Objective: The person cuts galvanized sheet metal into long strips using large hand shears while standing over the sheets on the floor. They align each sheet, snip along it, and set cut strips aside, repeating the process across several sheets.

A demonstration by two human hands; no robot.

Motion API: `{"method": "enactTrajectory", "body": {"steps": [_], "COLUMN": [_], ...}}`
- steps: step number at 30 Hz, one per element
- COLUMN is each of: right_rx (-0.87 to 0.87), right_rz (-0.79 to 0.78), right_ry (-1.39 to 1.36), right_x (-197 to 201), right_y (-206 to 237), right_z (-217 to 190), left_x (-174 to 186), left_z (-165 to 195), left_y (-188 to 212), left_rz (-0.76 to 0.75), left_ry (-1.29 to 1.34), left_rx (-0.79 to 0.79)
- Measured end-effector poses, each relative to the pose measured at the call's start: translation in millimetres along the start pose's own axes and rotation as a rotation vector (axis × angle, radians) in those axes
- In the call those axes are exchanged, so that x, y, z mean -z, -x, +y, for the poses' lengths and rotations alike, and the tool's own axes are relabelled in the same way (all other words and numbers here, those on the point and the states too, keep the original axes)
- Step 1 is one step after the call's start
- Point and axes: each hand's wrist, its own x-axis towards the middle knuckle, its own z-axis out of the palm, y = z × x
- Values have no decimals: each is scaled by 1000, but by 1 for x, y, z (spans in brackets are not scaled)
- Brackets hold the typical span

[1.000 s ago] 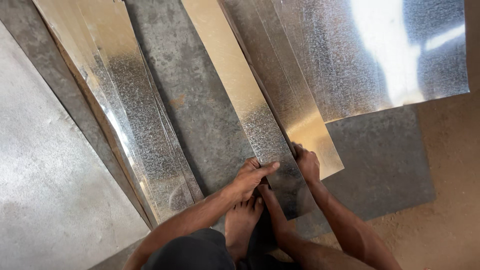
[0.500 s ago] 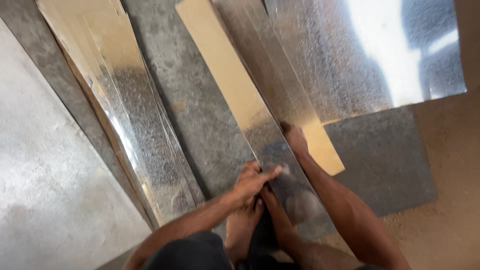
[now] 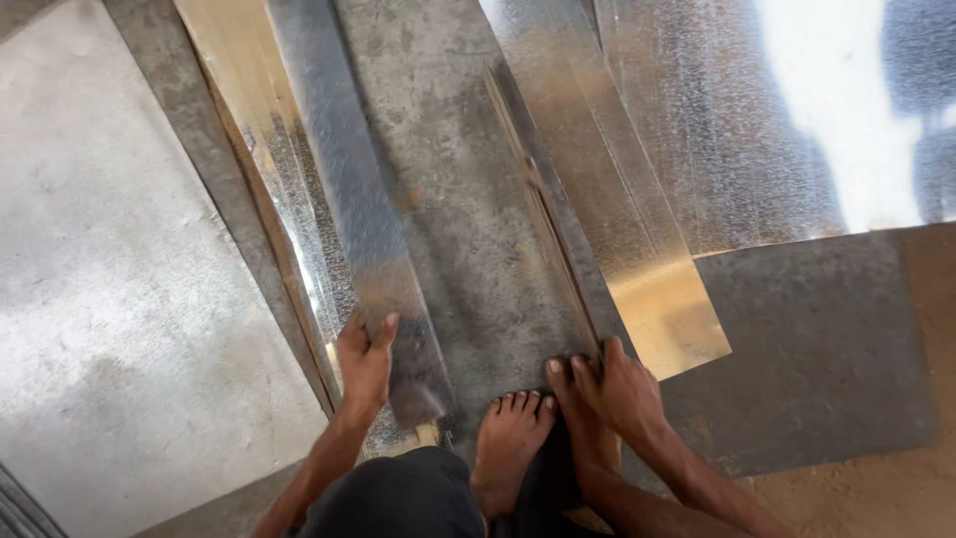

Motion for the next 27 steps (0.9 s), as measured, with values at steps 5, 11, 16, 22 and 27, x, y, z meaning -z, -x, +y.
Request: {"method": "enactTrajectory", "body": {"steps": [5, 11, 16, 22, 27], "right_rx": [193, 117, -109, -102, 20], "right_rz": [89, 555, 390, 435, 409], "right_ry": [71, 264, 136, -96, -350], "right_x": [4, 59, 65, 75, 72], "right_y": [38, -2, -34, -45, -33], "right_z": [32, 62, 67, 92, 115], "left_x": [47, 19, -27, -104, -164], "left_z": [-13, 35, 71, 79, 82], "left_y": [22, 48, 58, 26, -10], "left_rz": [126, 152, -36, -373, -572], "left_ry": [-237, -820, -1056, -796, -777], "left_rx": [264, 26, -135, -458, -526]}}
